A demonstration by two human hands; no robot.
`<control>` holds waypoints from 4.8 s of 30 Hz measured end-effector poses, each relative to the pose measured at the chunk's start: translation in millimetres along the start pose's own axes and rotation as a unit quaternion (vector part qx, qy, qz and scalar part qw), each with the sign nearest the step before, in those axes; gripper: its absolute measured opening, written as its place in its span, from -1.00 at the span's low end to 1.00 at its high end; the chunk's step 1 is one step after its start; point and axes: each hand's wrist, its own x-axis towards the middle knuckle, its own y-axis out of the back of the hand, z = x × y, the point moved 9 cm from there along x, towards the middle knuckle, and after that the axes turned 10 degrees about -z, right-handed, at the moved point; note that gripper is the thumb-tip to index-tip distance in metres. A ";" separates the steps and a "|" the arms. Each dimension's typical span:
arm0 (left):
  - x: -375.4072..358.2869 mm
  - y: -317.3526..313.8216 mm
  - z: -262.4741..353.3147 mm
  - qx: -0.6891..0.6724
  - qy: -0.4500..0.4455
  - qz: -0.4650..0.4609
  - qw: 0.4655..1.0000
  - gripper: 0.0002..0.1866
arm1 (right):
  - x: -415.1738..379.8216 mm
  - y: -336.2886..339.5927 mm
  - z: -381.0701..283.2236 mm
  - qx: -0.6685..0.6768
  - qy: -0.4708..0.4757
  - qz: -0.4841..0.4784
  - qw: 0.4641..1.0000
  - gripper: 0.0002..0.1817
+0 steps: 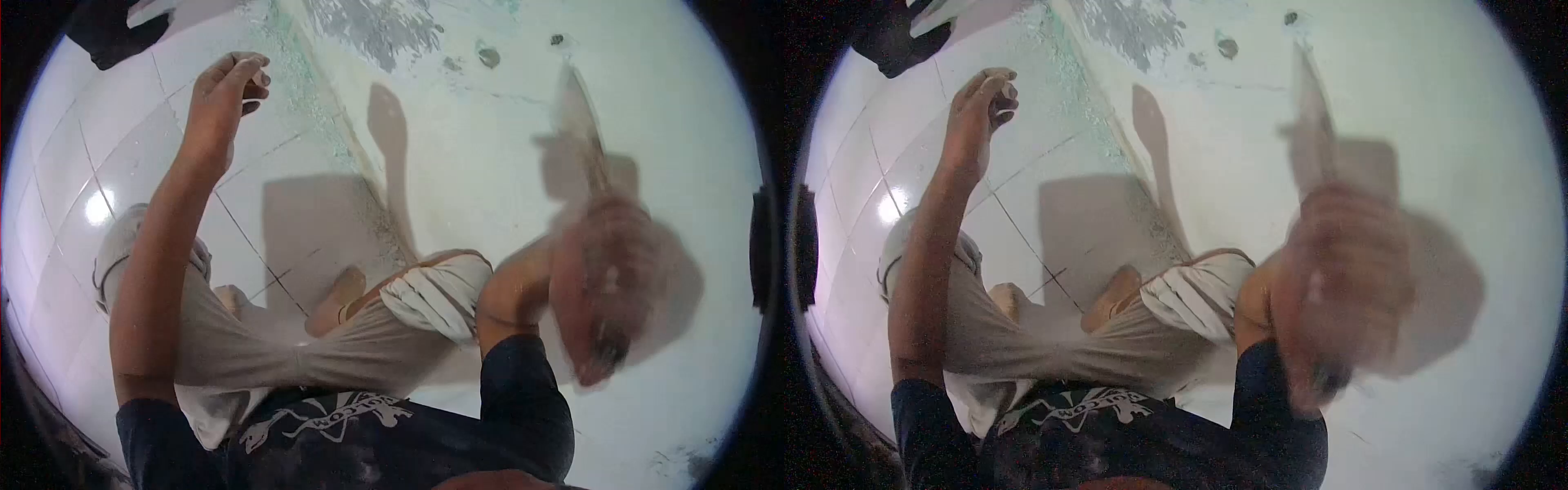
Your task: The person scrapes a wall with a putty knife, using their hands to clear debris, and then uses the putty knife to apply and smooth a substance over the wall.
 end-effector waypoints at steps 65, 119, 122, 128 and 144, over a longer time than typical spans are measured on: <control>-3.5 10.2 10.4 -0.048 -0.025 0.019 0.998 -0.71 | 15.0 -12.6 37.0 0.293 0.240 -0.116 0.918 -0.22; -4.6 12.5 30.0 -0.053 -0.068 0.022 0.996 -0.72 | 47.5 -50.2 15.3 0.198 0.164 -0.027 0.966 -0.50; -4.6 8.0 24.7 -0.077 -0.052 0.003 0.996 -0.71 | 45.1 -54.2 5.3 0.160 0.172 -0.062 0.970 -0.46; -6.4 13.0 26.9 -0.044 -0.036 0.028 0.998 -0.70 | 34.3 -45.1 14.3 0.109 0.176 0.054 0.977 -0.36; -5.7 2.8 27.1 -0.040 -0.051 0.019 0.998 -0.72 | 40.4 -37.0 8.0 0.186 0.199 -0.033 0.962 -0.53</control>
